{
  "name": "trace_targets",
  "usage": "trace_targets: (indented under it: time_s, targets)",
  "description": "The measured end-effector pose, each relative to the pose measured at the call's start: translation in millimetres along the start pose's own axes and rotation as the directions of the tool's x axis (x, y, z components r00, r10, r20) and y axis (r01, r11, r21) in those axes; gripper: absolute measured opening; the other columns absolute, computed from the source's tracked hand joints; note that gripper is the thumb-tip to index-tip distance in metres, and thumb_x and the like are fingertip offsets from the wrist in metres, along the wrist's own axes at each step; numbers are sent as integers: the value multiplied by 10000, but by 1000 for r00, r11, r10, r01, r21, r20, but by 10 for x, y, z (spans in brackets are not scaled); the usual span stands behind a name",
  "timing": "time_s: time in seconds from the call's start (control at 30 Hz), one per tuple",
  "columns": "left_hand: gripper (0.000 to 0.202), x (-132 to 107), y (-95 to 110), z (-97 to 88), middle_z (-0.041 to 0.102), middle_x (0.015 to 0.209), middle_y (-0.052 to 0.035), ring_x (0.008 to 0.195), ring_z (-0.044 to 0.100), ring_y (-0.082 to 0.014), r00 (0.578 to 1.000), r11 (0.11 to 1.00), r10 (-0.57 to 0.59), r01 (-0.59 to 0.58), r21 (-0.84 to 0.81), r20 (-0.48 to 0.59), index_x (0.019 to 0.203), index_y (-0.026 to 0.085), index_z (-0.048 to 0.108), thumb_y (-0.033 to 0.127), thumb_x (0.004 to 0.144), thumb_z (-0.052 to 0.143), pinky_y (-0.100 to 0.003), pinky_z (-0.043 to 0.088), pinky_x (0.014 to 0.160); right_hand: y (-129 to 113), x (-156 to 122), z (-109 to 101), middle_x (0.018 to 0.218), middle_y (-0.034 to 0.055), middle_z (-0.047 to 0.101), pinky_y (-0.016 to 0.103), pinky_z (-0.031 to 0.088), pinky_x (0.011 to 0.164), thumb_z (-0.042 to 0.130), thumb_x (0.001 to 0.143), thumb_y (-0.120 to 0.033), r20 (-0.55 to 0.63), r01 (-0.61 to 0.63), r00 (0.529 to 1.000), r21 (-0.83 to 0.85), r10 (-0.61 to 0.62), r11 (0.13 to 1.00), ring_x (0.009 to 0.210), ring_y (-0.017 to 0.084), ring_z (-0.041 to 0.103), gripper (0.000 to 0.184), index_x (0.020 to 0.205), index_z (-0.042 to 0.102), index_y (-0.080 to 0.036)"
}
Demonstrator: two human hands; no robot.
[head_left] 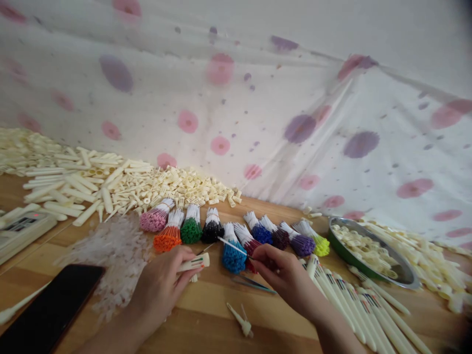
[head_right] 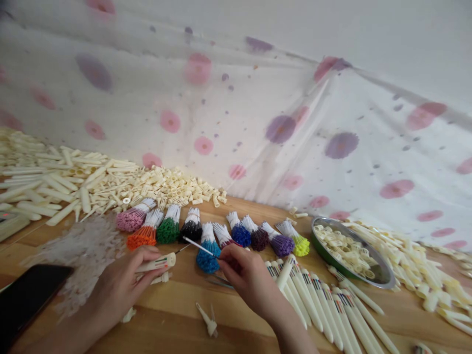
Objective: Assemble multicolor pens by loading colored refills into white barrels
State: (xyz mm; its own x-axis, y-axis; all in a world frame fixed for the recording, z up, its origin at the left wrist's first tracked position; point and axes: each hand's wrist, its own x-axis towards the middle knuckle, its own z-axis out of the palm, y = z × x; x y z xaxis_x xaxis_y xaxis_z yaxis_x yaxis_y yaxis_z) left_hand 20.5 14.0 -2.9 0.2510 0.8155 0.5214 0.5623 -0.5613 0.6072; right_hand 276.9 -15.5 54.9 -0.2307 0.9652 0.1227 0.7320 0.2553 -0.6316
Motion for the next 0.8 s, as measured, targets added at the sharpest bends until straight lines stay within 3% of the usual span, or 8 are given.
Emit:
trace_targets:
  time_s: [0.13, 0.33, 0.57, 0.8]
  targets:
    - [81, -115, -36, -23, 731, 826, -11, 747, 697, -216, 993, 993, 90, -84, 85, -77, 851, 267, 600, 239, 793, 549, -333, 543, 686, 42, -149, -20, 712, 15, 611, 226, 405, 518, 474, 890, -285, -50, 65, 997, -44, -67, 997, 603, 138, 544, 159, 812, 592, -213]
    - [174, -149, -20, -7, 714, 787, 20, 700, 683, -168, 964, 963, 235, -214, 163, -124, 837, 268, 559, 112, 765, 529, -274, 525, 656, -10, -217, 40, 756, 29, 653, 247, 466, 584, 471, 899, -253, -65, 157, 984, -126, -166, 980, 666, 155, 611, 154, 833, 610, -235]
    - [194, -142, 5, -8, 699, 769, 15, 692, 676, -166, 957, 955, 265, -242, 174, -120, 837, 260, 530, 90, 745, 522, -268, 526, 644, -85, -241, 53, 694, 18, 628, 233, 444, 536, 471, 899, -200, -110, 262, 952, -184, -284, 947, 610, 144, 596, 135, 826, 581, -229]
    - [186, -129, 28, 1, 701, 737, 13, 685, 681, -158, 952, 954, 276, -254, 159, -136, 821, 257, 530, 89, 744, 516, -255, 535, 640, -99, -281, -64, 702, 16, 615, 230, 439, 527, 477, 897, -185, -77, 253, 959, -190, -271, 949, 597, 136, 588, 131, 814, 563, -239]
